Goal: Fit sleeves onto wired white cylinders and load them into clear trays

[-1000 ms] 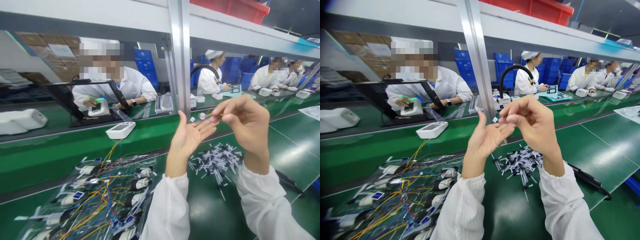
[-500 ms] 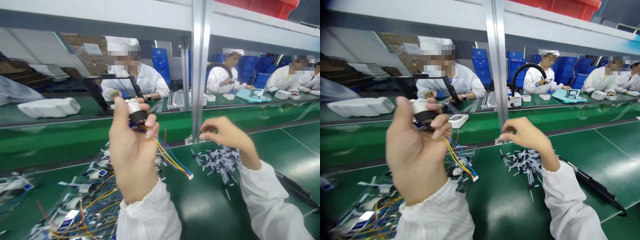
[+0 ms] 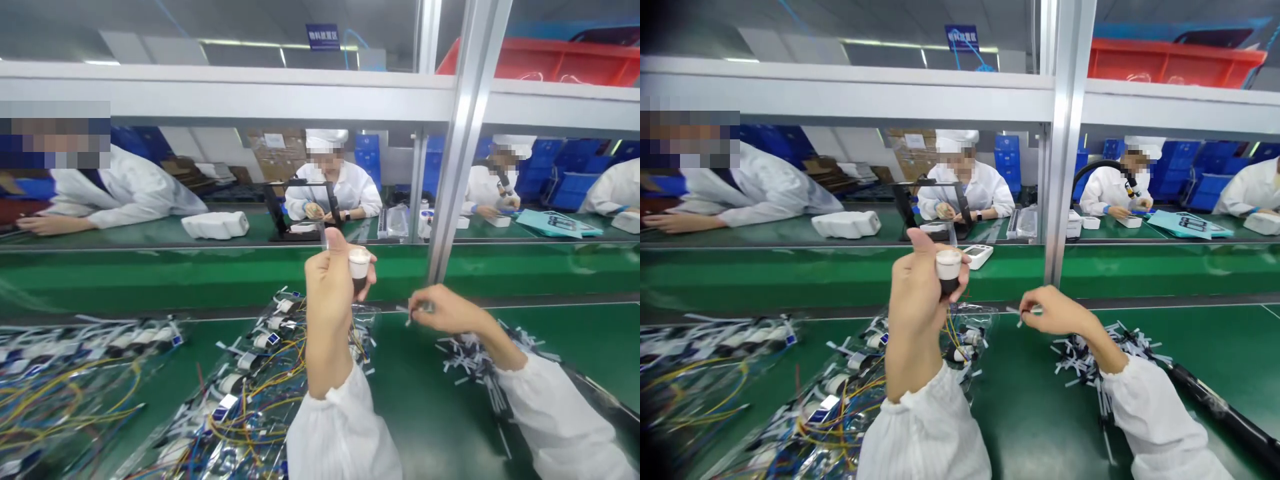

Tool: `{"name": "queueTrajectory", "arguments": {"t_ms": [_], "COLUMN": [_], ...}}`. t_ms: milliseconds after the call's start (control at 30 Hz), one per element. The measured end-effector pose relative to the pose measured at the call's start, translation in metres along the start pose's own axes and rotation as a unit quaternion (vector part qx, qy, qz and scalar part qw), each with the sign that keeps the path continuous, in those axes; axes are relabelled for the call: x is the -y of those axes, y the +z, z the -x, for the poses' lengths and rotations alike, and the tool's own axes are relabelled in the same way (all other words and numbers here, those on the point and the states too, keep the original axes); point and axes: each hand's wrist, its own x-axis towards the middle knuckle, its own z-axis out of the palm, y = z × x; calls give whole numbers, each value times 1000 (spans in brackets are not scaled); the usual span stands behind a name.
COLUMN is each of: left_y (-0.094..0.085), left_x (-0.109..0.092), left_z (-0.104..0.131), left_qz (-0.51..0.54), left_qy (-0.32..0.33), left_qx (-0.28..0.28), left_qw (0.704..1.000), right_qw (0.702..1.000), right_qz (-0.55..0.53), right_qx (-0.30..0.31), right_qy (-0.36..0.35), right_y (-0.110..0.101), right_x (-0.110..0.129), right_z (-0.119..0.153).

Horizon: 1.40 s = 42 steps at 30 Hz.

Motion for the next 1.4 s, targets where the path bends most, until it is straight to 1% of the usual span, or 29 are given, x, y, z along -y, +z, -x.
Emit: {"name": "queueTrajectory", "arguments": {"t_ms": [33, 67, 100, 133, 200, 267, 333, 433, 500, 633, 767, 833, 900, 1033, 1167, 1300, 1400], "left_y": [1, 3, 5, 7, 10, 14, 20, 31, 39, 49, 52, 53, 54, 52, 49, 47, 48], "left_x": [2, 4, 5, 6, 8, 11, 14, 18, 21, 23, 22, 22, 22, 21, 18, 15, 14], "left_z": [-1, -2, -2, -2, -2, -2, -3, -5, -6, -5, -2, -2, -2, -1, 0, 2, 2], "left_qz": [-1, -5, -12, -23, -41, -46, -38, -25, -26, -30, -14, -10, -10, -15, -15, -7, 2], "left_qy": [-10, -15, -14, -9, 12, 30, 42, 53, 44, 17, 21, 25, 29, 39, 53, 51, 49], "left_qx": [8, 17, 27, 38, 56, 68, 74, 77, 89, 134, 172, 183, 180, 156, 157, 150, 154], "left_qw": [1000, 1000, 999, 999, 998, 996, 996, 995, 995, 990, 985, 983, 983, 987, 986, 987, 987], "right_qw": [998, 990, 974, 952, 909, 878, 862, 853, 852, 862, 868, 870, 872, 876, 878, 876, 867], "right_qz": [-47, -103, -163, -217, -282, -300, -297, -260, -228, -156, -95, -84, -84, -96, -120, -199, -262], "right_qx": [-45, -96, -150, -202, -281, -341, -383, -433, -455, -473, -478, -473, -468, -458, -446, -422, -408], "right_qy": [-14, -31, -53, -78, -125, -149, -149, -133, -119, -93, -99, -109, -117, -120, -127, -124, -120], "right_y": [-9, -17, -24, -29, -36, -37, -35, -32, -33, -37, -37, -36, -36, -36, -33, -29, -27], "right_x": [7, 16, 24, 33, 48, 60, 66, 66, 65, 68, 73, 73, 72, 70, 71, 73, 74], "right_z": [3, 6, 9, 12, 17, 21, 24, 27, 29, 32, 32, 31, 30, 28, 28, 26, 24]}}
